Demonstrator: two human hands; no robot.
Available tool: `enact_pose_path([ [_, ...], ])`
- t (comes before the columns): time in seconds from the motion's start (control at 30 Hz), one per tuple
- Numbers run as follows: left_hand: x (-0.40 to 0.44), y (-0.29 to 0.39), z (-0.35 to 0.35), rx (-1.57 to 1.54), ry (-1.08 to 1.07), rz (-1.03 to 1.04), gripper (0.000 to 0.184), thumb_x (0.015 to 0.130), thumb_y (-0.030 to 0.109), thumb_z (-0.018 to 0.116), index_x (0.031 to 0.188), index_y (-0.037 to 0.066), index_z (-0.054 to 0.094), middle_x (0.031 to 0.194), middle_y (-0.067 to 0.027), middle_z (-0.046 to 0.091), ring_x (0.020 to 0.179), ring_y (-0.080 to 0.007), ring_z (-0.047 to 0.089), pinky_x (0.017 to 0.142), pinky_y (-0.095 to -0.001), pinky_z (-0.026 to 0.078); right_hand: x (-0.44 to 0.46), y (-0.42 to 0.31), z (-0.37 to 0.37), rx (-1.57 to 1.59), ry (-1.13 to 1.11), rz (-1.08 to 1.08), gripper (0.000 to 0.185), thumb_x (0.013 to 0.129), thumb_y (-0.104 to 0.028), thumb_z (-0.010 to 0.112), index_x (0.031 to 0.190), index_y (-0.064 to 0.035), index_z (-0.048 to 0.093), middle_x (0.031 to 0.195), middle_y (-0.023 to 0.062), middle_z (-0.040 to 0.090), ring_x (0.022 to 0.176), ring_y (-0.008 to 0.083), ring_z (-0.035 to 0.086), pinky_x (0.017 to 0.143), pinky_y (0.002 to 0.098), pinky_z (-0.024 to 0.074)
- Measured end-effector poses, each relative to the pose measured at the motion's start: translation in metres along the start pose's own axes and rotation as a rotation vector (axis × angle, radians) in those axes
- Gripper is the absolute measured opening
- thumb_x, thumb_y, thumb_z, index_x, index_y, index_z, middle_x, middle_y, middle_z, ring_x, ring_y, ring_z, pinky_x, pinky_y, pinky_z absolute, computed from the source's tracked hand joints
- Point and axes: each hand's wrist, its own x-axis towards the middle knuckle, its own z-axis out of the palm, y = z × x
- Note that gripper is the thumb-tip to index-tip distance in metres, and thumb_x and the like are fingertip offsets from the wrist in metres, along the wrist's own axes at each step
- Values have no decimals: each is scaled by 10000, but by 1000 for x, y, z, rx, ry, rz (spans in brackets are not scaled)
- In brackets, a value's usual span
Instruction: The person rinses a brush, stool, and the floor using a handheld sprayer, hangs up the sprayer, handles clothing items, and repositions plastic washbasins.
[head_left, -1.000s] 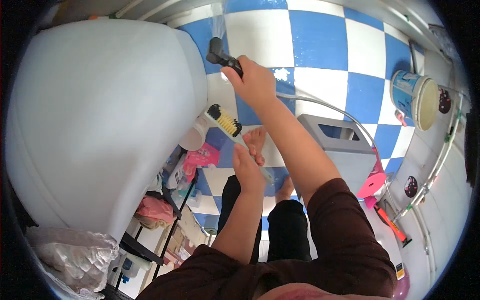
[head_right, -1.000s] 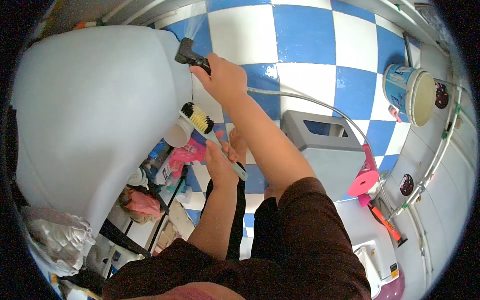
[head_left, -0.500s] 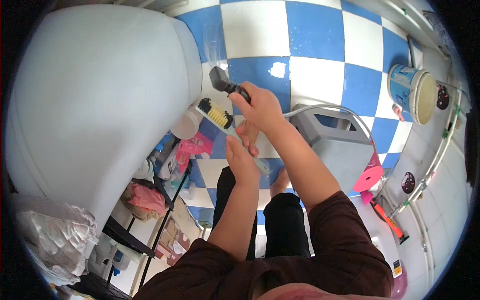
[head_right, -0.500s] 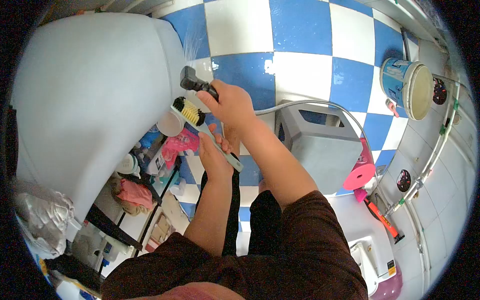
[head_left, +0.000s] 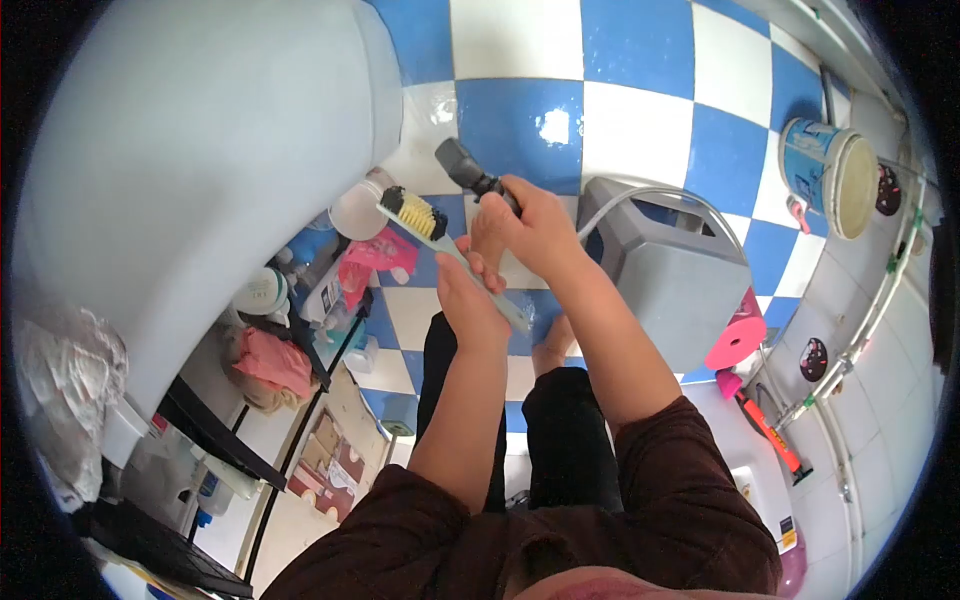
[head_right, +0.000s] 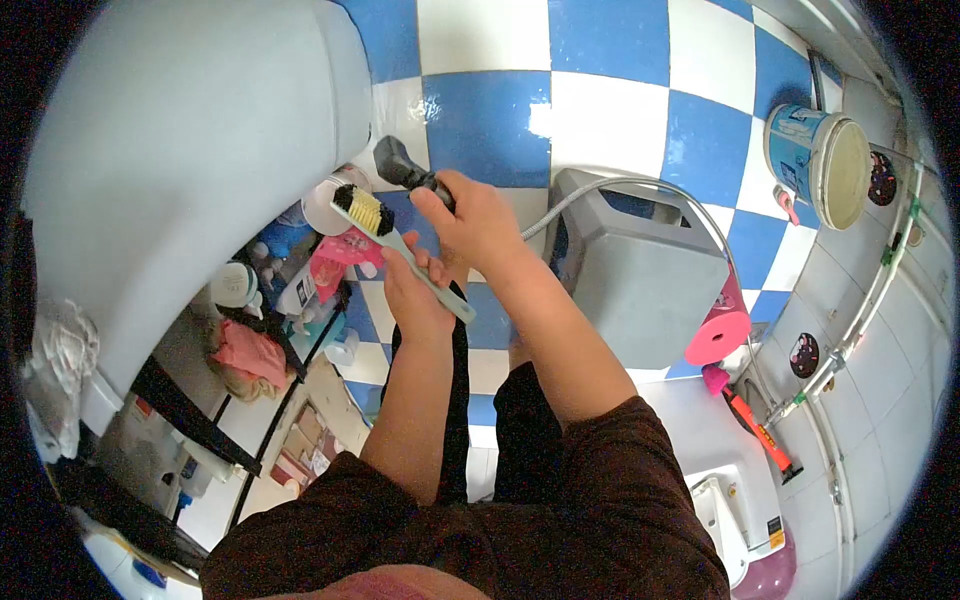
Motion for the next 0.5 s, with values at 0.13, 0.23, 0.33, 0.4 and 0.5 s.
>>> enact_pose_path([
  [0.13, -1, -4, -6, -29, -7, 46, 377, 973, 403, 336, 1056, 58, 462, 711, 11, 402, 552, -87, 389, 502, -234, 330, -23, 8, 2, -103, -136, 47, 371, 866, -371, 539, 866, -2, 574, 664, 182, 561, 633, 319, 563, 584, 378, 423],
  [0.23, -3, -6, -12, -58, 24, 18, 371, 978, 389, 322, 1051, 51, 455, 711, 9, 401, 557, -92, 391, 498, -236, 333, -37, 2, 1, -200, -159, 106, 389, 867, -383, 532, 900, 1, 582, 698, 188, 585, 673, 341, 583, 610, 371, 440],
  [0.33, 0, -10, -22, -119, 70, -23, 367, 980, 383, 312, 1064, 49, 441, 709, 7, 402, 557, -95, 390, 492, -233, 331, -43, 6, 2, -192, -202, 68, 413, 867, -389, 530, 976, 4, 592, 725, 180, 604, 697, 341, 596, 634, 355, 455],
  [0.4, 1, -9, -27, -156, 97, -31, 363, 981, 379, 311, 1071, 49, 433, 703, 8, 402, 559, -94, 389, 489, -230, 329, -50, 11, 9, -125, -213, -24, 432, 867, -388, 532, 1034, 7, 591, 734, 168, 614, 703, 324, 607, 645, 345, 461],
  [0.5, 1, -8, -29, -174, 142, -40, 391, 977, 417, 302, 1024, 57, 449, 690, 18, 393, 539, -87, 364, 457, -220, 312, -57, 4, 10, -35, -273, 45, 459, 872, -381, 529, 1119, 4, 562, 736, 156, 623, 708, 297, 622, 652, 340, 465],
])
